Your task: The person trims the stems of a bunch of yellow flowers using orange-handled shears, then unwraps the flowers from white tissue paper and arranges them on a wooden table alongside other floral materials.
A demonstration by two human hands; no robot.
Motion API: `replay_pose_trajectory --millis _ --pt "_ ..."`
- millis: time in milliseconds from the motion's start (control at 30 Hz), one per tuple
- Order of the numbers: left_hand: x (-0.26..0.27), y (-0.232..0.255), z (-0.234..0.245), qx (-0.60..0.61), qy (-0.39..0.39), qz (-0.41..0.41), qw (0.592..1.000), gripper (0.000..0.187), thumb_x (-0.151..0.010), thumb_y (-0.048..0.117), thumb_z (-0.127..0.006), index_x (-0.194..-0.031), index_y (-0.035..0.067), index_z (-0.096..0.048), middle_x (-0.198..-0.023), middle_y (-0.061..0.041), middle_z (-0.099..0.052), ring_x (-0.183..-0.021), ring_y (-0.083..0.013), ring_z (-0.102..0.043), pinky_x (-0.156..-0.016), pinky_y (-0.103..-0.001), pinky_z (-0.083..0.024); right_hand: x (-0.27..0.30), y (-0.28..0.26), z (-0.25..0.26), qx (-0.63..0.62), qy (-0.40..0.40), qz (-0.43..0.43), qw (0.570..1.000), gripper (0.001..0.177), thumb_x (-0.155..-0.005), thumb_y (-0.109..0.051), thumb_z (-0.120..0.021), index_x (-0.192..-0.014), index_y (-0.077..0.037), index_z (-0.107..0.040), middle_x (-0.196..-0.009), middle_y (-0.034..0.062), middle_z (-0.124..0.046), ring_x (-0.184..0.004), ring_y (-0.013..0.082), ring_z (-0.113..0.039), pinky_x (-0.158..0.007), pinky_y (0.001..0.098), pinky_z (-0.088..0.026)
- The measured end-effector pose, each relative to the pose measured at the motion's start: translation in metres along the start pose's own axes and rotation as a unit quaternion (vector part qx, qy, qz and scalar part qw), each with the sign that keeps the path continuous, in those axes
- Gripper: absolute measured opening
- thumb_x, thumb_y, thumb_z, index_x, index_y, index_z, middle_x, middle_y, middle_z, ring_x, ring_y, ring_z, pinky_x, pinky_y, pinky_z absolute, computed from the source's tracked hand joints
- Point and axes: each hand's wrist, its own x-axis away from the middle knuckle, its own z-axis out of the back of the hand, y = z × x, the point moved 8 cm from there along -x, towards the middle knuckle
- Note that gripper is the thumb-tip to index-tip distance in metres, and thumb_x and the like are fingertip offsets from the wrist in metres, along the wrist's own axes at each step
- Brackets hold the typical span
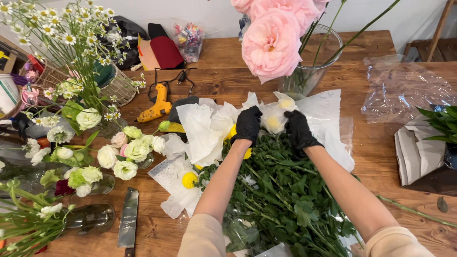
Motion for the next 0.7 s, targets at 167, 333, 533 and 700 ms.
replay_pose_trajectory --millis 167,333,533,700 --pt "0.005 0.002 -0.001 0.039 -0.004 -0.080 0.996 0.015 -0.081 0.018 -0.073 -0.096 0.021 -0.073 -0.094 -0.006 -0.076 -0.106 -0.0309 -0.068 -0.096 -0.042 -0.053 -0.004 0.001 0.010 -0.007 0.025 -0.007 1.000 0.048 -0.083 -0.034 -0.080 -0.124 -0.014 -0.064 -0.066 0.0183 -0.066 -0.051 0.0267 -0.065 -0.044 0.0297 -0.050" --pt "0.003 -0.001 0.002 -0.073 -0.018 -0.131 0.989 0.016 -0.077 0.032 -0.074 -0.093 0.028 -0.072 -0.099 -0.004 -0.073 -0.111 -0.0281 -0.063 -0.103 -0.039 -0.045 -0.011 0.001 0.013 -0.246 -0.003 -0.059 0.967 0.037 -0.092 -0.029 -0.075 -0.113 -0.006 -0.056 -0.065 0.0172 -0.057 -0.054 0.0252 -0.063 -0.045 0.0250 -0.045" --pt "0.002 -0.009 0.005 -0.201 -0.054 -0.109 0.972 0.010 -0.084 0.032 -0.061 -0.079 0.037 -0.069 -0.081 0.005 -0.070 -0.094 -0.0254 -0.066 -0.091 -0.040 -0.050 0.016 0.013 -0.005 -0.227 -0.106 -0.036 0.967 0.036 -0.093 -0.030 -0.072 -0.102 0.000 -0.056 -0.078 0.0133 -0.065 -0.065 0.0269 -0.068 -0.051 0.0309 -0.051" --pt "-0.001 -0.013 -0.003 -0.204 -0.068 -0.112 0.970 0.014 -0.085 0.031 -0.058 -0.080 0.036 -0.070 -0.081 0.003 -0.070 -0.095 -0.0263 -0.066 -0.089 -0.040 -0.050 0.092 0.030 0.008 -0.017 -0.082 0.017 0.996 0.074 -0.098 -0.057 -0.053 -0.146 -0.001 -0.049 -0.113 0.0199 -0.069 -0.104 0.0317 -0.068 -0.085 0.0356 -0.051"
